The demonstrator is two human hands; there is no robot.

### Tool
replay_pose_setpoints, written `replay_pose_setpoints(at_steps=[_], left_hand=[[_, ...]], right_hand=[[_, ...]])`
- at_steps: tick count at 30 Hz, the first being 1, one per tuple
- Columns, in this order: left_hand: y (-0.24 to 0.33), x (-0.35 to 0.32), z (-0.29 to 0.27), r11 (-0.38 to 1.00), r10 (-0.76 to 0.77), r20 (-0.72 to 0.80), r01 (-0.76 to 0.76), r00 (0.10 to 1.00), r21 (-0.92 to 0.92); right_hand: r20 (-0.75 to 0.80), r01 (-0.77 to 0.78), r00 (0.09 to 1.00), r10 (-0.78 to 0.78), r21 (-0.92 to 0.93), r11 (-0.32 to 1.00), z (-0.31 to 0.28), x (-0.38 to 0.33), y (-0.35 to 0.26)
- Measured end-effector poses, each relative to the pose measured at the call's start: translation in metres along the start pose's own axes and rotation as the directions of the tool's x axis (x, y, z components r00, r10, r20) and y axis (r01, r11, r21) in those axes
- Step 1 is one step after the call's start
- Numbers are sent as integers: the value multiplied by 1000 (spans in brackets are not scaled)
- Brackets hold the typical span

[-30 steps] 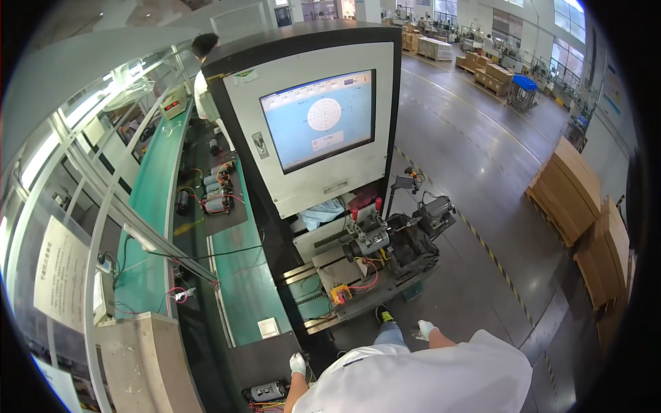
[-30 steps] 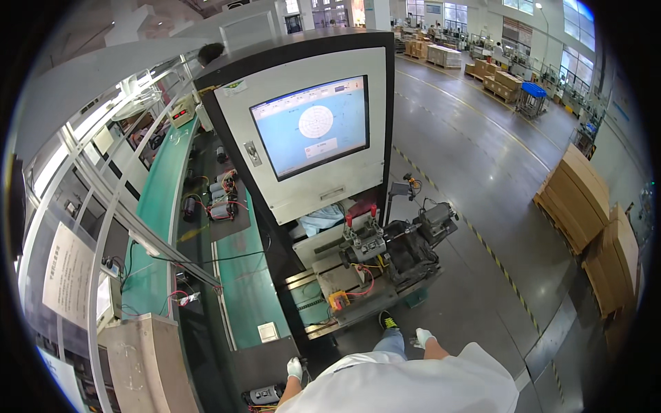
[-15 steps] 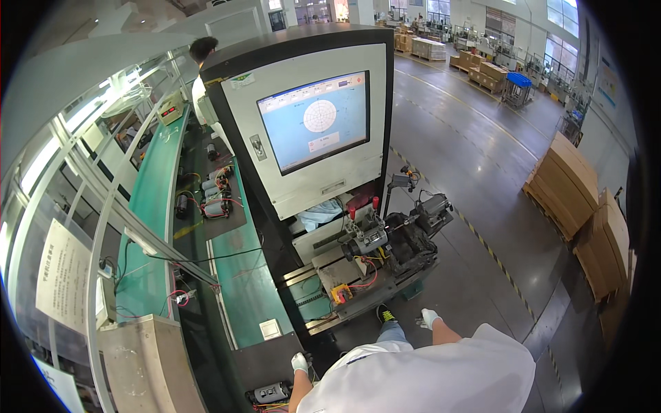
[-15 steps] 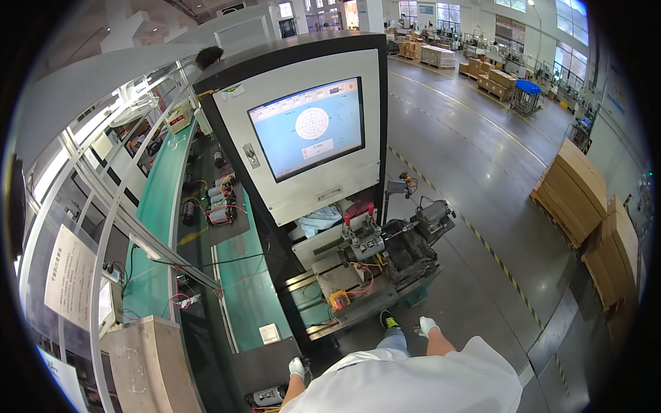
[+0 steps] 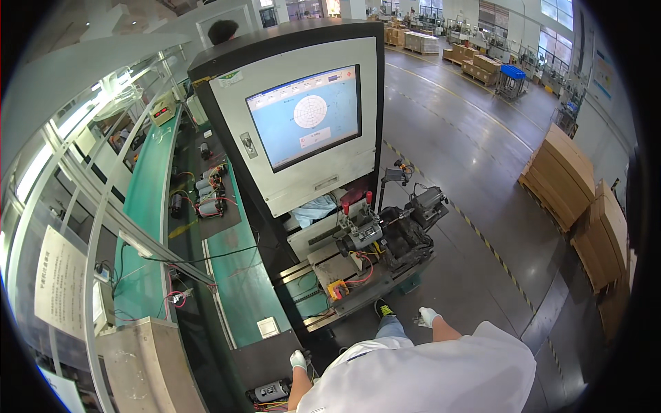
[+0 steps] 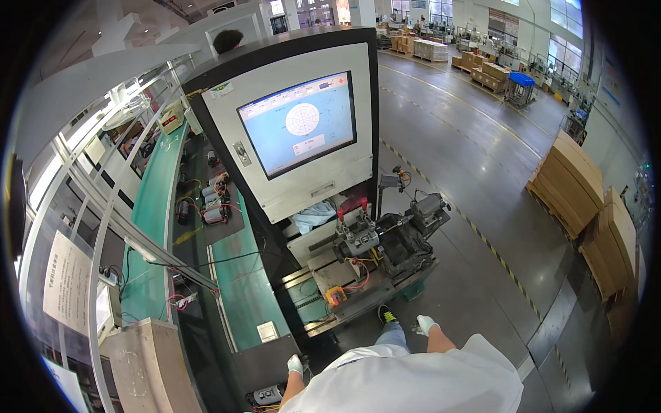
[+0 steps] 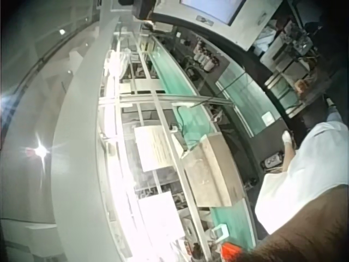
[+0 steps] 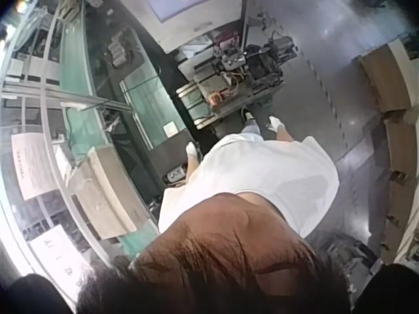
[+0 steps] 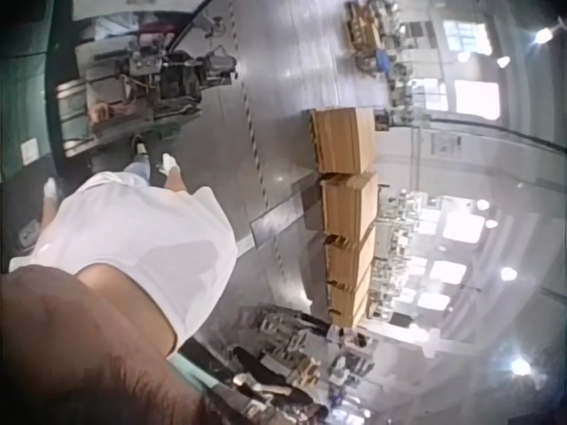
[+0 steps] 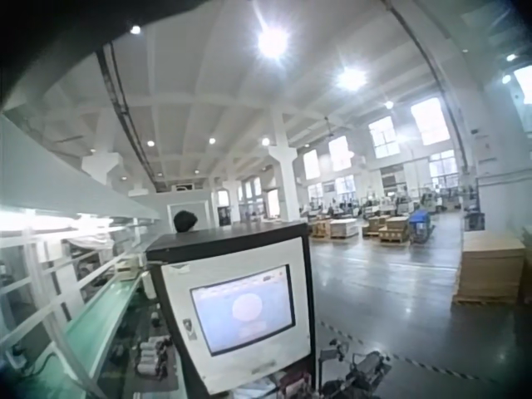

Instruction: The person tests and balances electric motors by mounting them into a balancing machine fixture, clamping them, connecting wires, and operating the machine lever. The person applies balancing putty to the motor components by hand and places the motors back onto the workbench.

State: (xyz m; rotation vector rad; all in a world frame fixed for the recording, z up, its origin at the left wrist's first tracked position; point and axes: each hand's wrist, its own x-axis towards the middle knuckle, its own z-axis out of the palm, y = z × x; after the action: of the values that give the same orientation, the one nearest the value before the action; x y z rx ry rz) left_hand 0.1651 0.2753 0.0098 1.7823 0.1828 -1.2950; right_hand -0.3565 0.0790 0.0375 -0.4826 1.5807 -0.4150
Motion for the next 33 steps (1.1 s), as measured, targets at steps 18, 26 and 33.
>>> replay_pose_setpoints(at_steps=[18, 26, 33], left_hand=[[-8, 3, 0, 997, 68, 7, -69, 998, 27], [-7, 0, -3, 996, 82, 50, -84, 995, 34], [-8, -2, 0, 993, 112, 48, -114, 993, 38]], right_hand=[[-58, 55, 997, -55, -3, 998, -1, -4, -3], [-44, 17, 999, -18, -12, 1000, 1, -7, -4], [-53, 34, 998, -34, -15, 999, 0, 0, 1]])
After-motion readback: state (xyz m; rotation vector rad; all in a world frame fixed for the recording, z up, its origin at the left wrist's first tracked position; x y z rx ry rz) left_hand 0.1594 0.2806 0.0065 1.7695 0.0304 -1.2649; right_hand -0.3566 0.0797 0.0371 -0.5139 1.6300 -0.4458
